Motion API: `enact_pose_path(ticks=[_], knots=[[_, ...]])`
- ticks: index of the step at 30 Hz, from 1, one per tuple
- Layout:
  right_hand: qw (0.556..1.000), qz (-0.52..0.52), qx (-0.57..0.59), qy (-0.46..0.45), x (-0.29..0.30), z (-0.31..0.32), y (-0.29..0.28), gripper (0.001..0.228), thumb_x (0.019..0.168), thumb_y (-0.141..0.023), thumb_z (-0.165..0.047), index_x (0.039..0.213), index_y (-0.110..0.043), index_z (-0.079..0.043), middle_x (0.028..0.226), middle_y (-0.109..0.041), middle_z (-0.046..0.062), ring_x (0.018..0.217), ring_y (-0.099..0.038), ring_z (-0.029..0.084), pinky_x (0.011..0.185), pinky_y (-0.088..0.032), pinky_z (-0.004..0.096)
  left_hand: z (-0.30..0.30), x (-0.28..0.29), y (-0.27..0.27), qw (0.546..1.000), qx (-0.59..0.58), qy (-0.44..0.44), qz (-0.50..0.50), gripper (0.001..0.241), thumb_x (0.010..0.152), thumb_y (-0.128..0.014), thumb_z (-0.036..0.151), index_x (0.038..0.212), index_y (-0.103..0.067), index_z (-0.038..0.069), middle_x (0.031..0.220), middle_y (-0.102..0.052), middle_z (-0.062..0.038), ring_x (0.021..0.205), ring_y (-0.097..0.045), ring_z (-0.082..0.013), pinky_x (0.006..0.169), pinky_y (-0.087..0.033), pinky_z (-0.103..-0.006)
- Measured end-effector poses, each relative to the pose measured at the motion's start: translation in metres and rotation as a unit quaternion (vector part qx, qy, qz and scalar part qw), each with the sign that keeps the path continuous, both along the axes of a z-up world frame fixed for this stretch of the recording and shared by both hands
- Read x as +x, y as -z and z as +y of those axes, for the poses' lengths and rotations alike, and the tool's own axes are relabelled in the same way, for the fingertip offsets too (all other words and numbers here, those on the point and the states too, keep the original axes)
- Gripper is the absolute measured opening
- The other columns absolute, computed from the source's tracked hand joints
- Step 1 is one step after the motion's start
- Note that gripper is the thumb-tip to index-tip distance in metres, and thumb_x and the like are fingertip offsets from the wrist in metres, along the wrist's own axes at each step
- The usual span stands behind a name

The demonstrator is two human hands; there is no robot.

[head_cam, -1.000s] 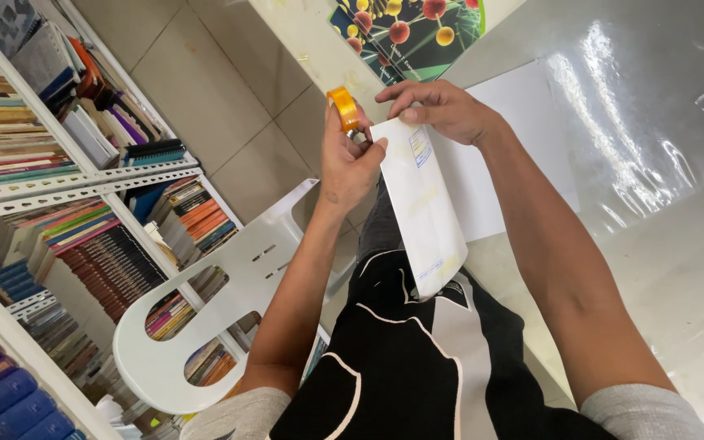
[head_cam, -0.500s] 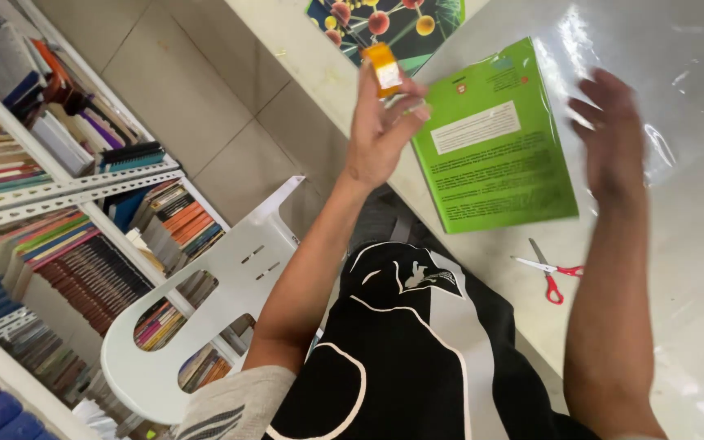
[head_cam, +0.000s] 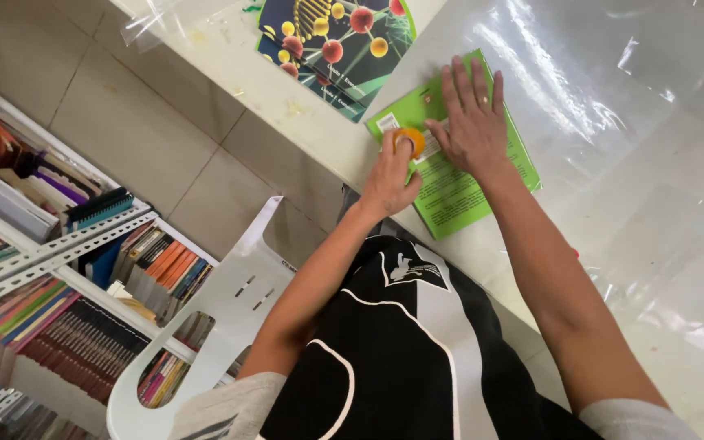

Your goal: The person is applying a protective plastic cover to a biology textbook using tape and scissors.

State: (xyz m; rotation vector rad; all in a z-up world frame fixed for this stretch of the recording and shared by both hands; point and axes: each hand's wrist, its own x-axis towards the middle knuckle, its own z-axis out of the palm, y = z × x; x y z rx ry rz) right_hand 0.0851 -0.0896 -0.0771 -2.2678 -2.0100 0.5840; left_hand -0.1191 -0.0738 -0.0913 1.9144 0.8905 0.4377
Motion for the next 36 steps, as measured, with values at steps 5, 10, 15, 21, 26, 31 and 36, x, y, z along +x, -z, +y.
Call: enact_pose_path(ticks=[5, 10, 15, 21, 26, 31, 36], knots=[[0.997, -0.005, -0.076, -0.003, 0.018, 0.017, 0.010, 0.083, 0.100, -0.041, -0.060, 0.166, -0.020, -0.015, 0.173, -0.017, 0.008, 0.160, -0.006, 0.030, 0.125, 0.006, 0.062, 0.004, -0.009, 0.012, 0.998, 0.032, 0.056, -0.002, 0.052, 0.072, -0.065, 0.000, 0.119, -0.043, 0.001, 0.144, -0.037, -0.034, 0.110, -0.056, -0.0564, 0.092, -0.050, -0.0560], [0.970, -0.068, -0.111, 0.207, 0.042, 0.014, 0.021, 0.069, 0.116, -0.033, -0.062, 0.170, -0.022, -0.021, 0.182, -0.010, 0.008, 0.168, 0.001, 0.035, 0.128, 0.008, 0.066, 0.013, -0.017, 0.003, 0.997, -0.015, 0.075, -0.014, 0.049, 0.075, -0.065, -0.003, 0.118, -0.042, 0.001, 0.145, -0.037, -0.033, 0.108, -0.059, -0.0558, 0.092, -0.051, -0.0555], [0.997, -0.001, -0.080, -0.013, 0.018, 0.011, 0.023, 0.084, 0.098, -0.043, -0.062, 0.167, -0.020, -0.019, 0.174, -0.001, 0.007, 0.160, 0.005, 0.032, 0.125, 0.008, 0.063, 0.018, -0.016, 0.006, 0.994, -0.006, 0.108, 0.003, 0.052, 0.070, -0.067, -0.003, 0.116, -0.043, 0.001, 0.141, -0.038, -0.033, 0.104, -0.059, -0.0555, 0.089, -0.050, -0.0565], [0.922, 0.014, 0.041, 0.386, -0.006, 0.004, 0.025, 0.065, 0.112, -0.046, -0.049, 0.166, -0.031, -0.017, 0.174, -0.005, 0.018, 0.160, 0.001, 0.043, 0.126, 0.000, 0.066, 0.032, -0.019, 0.005, 0.992, -0.045, 0.116, -0.015, 0.048, 0.074, -0.061, -0.004, 0.119, -0.045, 0.002, 0.140, -0.042, -0.028, 0.101, -0.060, -0.0498, 0.085, -0.052, -0.0534], [0.917, 0.157, 0.171, 0.323, -0.033, -0.055, -0.010, 0.053, 0.111, -0.053, -0.026, 0.158, -0.039, -0.008, 0.163, -0.033, 0.022, 0.150, -0.031, 0.039, 0.122, -0.027, 0.051, 0.028, -0.011, 0.010, 0.992, -0.047, 0.093, -0.069, 0.052, 0.078, -0.067, -0.001, 0.125, -0.045, 0.001, 0.126, -0.044, -0.025, 0.108, -0.055, -0.0468, 0.088, -0.051, -0.0517], [0.855, 0.331, 0.169, 0.361, -0.054, -0.113, -0.043, 0.037, 0.105, -0.060, -0.013, 0.140, -0.059, -0.003, 0.131, -0.064, 0.018, 0.117, -0.064, 0.025, 0.097, -0.054, 0.034, 0.011, 0.023, -0.005, 0.977, -0.133, 0.094, -0.139, 0.059, 0.088, -0.073, 0.011, 0.137, -0.042, 0.000, 0.126, -0.049, -0.019, 0.113, -0.061, -0.0313, 0.088, -0.059, -0.0358], [0.785, 0.427, 0.249, 0.374, -0.043, -0.153, -0.095, 0.034, 0.104, -0.060, -0.005, 0.137, -0.060, 0.002, 0.126, -0.066, 0.011, 0.111, -0.066, 0.017, 0.095, -0.053, 0.030, -0.013, 0.057, -0.059, 0.905, -0.370, 0.171, -0.124, 0.044, 0.099, -0.067, 0.020, 0.137, -0.055, 0.001, 0.110, -0.063, -0.008, 0.080, -0.066, -0.0115, 0.076, -0.058, -0.0277]])
